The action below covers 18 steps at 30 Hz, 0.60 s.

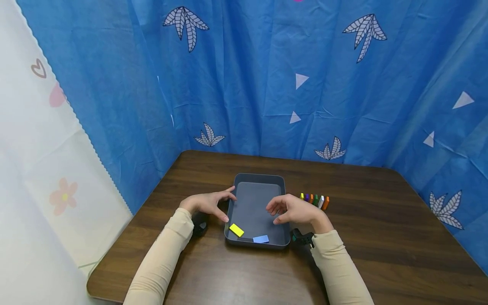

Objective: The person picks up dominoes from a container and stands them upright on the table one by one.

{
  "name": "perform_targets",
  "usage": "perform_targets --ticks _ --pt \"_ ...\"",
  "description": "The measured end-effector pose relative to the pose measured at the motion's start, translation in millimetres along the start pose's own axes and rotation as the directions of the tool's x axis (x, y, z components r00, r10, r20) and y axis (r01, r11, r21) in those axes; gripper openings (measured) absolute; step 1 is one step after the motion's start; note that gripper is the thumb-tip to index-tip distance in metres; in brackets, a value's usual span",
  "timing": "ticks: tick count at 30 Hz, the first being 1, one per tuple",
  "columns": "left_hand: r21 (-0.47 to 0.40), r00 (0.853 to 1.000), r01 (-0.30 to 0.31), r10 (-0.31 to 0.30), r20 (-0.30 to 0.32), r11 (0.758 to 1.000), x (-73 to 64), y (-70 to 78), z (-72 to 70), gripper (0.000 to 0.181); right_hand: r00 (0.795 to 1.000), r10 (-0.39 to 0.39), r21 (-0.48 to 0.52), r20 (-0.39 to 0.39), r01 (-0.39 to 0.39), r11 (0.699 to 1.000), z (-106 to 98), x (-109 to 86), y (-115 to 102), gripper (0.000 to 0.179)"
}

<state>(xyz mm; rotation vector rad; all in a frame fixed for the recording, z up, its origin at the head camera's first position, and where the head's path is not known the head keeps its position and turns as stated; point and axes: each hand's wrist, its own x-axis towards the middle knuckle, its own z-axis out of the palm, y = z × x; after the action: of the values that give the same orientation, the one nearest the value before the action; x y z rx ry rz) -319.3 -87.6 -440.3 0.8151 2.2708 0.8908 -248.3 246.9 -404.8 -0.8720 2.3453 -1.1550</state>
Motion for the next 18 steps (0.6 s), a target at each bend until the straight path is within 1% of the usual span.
perform_targets --ticks 5,10,14,18 --pt "0.002 1.0 0.013 -0.013 -0.003 1.0 -0.4 -0.5 -0.1 0.077 0.998 0.021 -0.039 0.056 -0.018 0.999 8.5 6.4 2.6 0.031" --pt "0.005 1.0 0.006 -0.006 -0.006 1.0 -0.4 -1.2 -1.0 0.077 0.995 0.021 -0.054 0.097 -0.016 0.998 13.6 9.2 3.2 0.029" --pt "0.007 1.0 0.001 -0.001 0.0 1.0 0.5 -0.5 -0.3 0.076 0.995 0.04 -0.053 0.096 -0.035 0.998 17.5 5.3 4.4 0.029" --pt "0.009 1.0 0.0 0.0 -0.001 1.0 0.1 -0.6 -0.8 0.076 0.996 0.055 -0.057 0.071 -0.051 0.997 20.7 1.0 3.8 0.03"
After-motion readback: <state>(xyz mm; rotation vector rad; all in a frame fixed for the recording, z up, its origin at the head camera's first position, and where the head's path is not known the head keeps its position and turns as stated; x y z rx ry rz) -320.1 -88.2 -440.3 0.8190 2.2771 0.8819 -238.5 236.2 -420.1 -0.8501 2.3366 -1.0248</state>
